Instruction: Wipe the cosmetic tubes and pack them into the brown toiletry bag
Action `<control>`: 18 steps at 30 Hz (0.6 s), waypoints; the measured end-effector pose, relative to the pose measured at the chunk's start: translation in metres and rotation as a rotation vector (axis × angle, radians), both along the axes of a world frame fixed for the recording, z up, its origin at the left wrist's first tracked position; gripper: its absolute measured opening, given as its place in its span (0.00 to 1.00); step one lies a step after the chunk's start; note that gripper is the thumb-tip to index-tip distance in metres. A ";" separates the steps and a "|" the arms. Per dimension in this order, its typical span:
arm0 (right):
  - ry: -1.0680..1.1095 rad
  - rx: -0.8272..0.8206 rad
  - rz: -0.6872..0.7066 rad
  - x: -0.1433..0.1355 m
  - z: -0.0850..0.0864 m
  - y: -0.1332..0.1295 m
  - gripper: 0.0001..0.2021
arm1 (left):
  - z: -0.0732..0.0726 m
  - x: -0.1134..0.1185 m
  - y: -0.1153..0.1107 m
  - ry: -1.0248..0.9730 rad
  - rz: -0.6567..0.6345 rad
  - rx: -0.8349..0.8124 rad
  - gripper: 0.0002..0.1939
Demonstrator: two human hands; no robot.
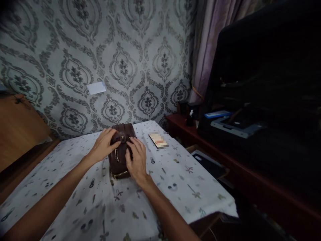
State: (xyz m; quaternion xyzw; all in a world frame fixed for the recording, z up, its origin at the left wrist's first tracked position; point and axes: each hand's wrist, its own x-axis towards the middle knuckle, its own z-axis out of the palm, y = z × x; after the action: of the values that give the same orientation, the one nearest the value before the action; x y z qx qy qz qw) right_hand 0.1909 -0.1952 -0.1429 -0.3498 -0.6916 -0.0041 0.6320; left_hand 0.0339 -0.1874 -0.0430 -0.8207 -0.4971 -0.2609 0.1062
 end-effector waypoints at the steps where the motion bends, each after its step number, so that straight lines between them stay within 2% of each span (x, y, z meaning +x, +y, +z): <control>1: 0.012 -0.012 -0.013 0.003 -0.003 -0.001 0.14 | 0.002 0.007 0.002 0.020 -0.010 0.009 0.12; 3: 0.010 -0.032 -0.037 0.007 -0.010 -0.004 0.14 | 0.004 0.019 0.009 0.048 -0.039 0.009 0.16; 5: -0.010 -0.039 -0.055 0.009 -0.017 -0.006 0.15 | 0.005 0.029 0.017 0.042 -0.048 -0.008 0.11; 7: -0.033 -0.036 -0.060 0.008 -0.023 -0.007 0.17 | 0.004 0.035 0.025 -0.054 -0.042 -0.039 0.04; 11: -0.048 -0.018 -0.040 0.007 -0.026 -0.006 0.20 | -0.003 0.033 0.035 -0.266 -0.038 -0.091 0.07; 18: -0.055 -0.032 -0.019 0.008 -0.025 -0.003 0.21 | -0.010 0.032 0.027 -0.329 -0.073 -0.083 0.03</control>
State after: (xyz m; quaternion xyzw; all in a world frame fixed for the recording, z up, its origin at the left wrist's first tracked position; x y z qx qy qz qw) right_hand 0.1992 -0.1978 -0.1678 -0.3661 -0.7053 -0.0087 0.6070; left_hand 0.0660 -0.1605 -0.0529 -0.7881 -0.4880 -0.3747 -0.0200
